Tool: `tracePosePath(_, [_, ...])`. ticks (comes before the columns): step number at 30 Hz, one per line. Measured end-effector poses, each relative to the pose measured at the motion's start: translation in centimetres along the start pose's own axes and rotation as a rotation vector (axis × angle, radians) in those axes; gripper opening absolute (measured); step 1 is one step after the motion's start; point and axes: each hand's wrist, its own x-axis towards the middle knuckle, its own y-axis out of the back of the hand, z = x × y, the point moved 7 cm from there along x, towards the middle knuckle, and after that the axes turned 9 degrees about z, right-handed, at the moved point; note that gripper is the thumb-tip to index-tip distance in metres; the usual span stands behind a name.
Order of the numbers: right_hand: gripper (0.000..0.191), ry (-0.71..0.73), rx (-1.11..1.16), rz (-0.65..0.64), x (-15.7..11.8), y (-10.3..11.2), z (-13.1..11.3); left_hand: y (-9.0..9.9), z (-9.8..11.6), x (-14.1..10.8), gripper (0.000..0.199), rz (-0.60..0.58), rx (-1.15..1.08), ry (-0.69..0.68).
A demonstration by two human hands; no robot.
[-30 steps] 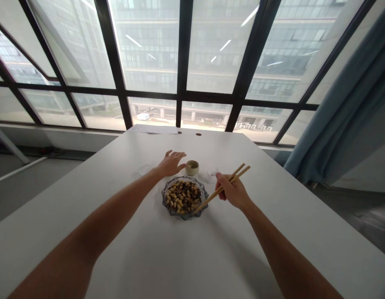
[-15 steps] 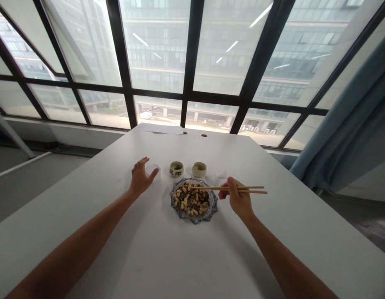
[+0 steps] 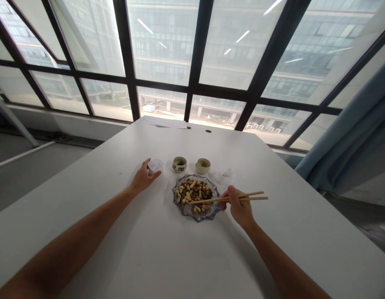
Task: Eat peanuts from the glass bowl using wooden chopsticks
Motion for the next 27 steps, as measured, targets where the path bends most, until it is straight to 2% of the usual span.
tracePosePath(7, [0.057,-0.006,0.032,0.156,0.3,0.9,0.7,0.0,0.0,-0.2,0.089,-0.013,-0.047,-0.016])
tracePosePath(14, [0.05,0.001,0.041,0.164,0.4,1.2,0.6,0.0,0.5,-0.3,0.088,-0.032,-0.052,-0.022])
tracePosePath(21, [0.049,0.101,-0.015,-0.031,-0.9,-0.5,-1.6,0.2,0.7,-0.4,0.086,-0.027,-0.065,-0.029])
tracePosePath(27, [0.048,0.177,-0.106,-0.109,-1.5,-1.3,-2.5,0.2,0.7,-0.4,0.087,-0.044,-0.068,-0.03])
